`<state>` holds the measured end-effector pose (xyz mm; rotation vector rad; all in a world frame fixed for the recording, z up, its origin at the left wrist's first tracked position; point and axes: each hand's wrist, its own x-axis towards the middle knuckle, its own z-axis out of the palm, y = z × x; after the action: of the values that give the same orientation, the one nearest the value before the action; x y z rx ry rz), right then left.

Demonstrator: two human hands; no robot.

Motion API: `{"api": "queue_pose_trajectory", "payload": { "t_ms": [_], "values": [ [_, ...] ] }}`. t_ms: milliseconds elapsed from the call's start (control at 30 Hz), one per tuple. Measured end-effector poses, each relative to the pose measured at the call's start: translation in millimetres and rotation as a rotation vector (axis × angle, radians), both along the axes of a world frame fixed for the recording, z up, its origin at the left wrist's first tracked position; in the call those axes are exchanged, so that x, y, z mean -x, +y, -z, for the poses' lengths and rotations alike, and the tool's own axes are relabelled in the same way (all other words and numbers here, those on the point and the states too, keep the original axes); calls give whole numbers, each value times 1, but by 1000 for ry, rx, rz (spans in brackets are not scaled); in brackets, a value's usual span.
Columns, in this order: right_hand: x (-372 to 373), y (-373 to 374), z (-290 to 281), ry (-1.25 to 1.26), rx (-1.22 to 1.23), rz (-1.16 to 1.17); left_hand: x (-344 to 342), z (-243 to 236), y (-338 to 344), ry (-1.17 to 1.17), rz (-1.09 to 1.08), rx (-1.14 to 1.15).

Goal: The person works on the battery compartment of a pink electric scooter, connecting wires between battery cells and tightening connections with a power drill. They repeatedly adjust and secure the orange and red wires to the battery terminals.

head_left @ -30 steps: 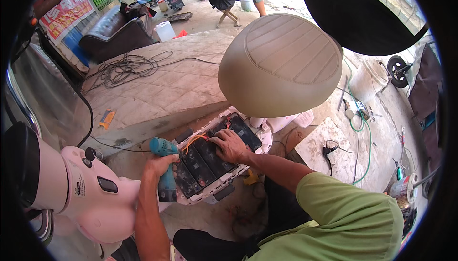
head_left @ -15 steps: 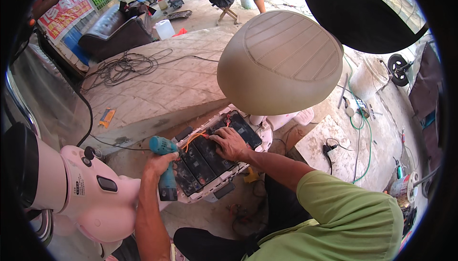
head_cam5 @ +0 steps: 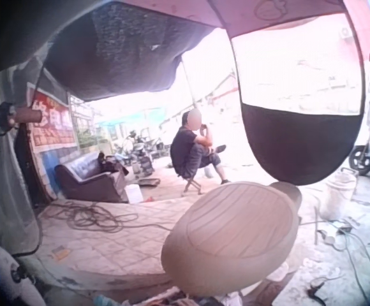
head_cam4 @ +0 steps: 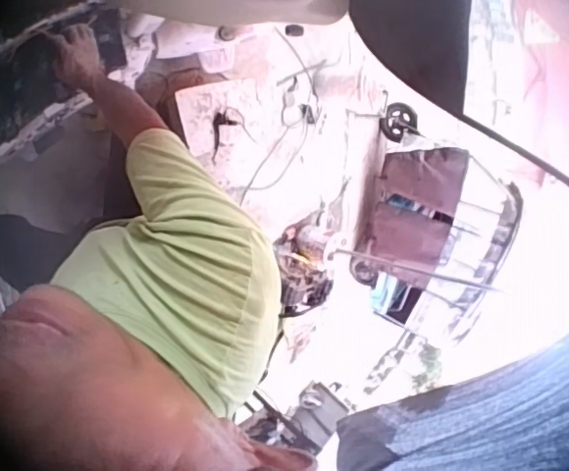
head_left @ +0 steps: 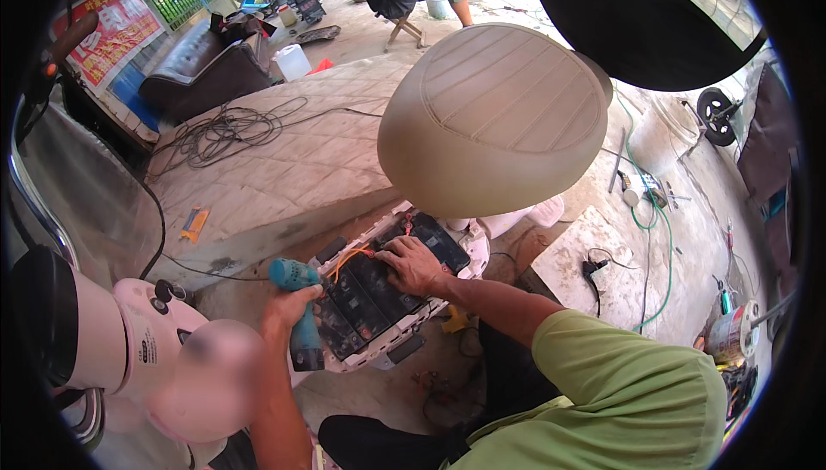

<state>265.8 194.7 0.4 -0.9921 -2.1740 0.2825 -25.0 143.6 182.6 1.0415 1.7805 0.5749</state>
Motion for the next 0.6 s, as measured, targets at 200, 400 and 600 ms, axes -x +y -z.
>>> {"api": "queue_pose_trajectory", "payload": {
  "t_ms": [200,400,600],
  "values": [
    [-2,-1,0,-3,7,15,-4,-2,-3,-8,-20,-4],
    [-2,-1,-2,-4,6,12,-1,3,-2,1,-22,22],
    [-2,-2,-2,-4,-1,17,-2,5,-3,26,-23,22]
  ]
}}
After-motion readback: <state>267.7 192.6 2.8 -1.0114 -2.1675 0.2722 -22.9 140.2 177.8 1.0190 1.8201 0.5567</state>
